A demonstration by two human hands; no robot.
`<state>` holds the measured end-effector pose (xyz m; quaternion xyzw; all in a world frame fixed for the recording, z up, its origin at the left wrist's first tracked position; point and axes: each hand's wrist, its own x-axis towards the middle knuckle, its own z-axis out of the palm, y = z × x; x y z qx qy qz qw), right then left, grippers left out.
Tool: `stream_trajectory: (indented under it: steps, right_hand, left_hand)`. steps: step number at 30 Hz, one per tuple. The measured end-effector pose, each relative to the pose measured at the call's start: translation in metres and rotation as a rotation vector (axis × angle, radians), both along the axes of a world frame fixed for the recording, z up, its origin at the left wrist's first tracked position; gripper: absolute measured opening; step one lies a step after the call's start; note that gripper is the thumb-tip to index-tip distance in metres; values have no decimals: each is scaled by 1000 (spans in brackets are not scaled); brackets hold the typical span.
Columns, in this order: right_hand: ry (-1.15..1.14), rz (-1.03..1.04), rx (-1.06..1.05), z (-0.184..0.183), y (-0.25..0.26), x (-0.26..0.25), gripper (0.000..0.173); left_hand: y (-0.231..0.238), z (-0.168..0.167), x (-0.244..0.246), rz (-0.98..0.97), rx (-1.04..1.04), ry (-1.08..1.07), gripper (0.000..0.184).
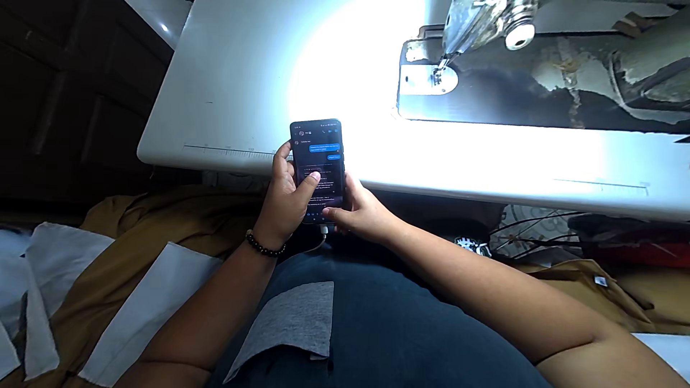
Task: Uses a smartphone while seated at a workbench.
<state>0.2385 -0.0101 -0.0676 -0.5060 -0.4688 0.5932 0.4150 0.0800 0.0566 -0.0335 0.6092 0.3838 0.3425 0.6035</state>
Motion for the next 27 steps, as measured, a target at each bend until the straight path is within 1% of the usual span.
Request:
stream_trajectory:
  steps: [10, 14, 27]
  right_hand:
    - [-4, 2, -14, 1, 0, 0, 62]
    - [-4, 3, -6, 0, 1, 0, 60]
    - [-4, 5, -10, 0, 0, 1, 60]
  left_hand:
    - [0, 0, 0, 9, -6, 17, 69]
    - [0, 0, 1, 1, 2, 4, 69]
    - [0, -1, 2, 8, 2, 7, 70]
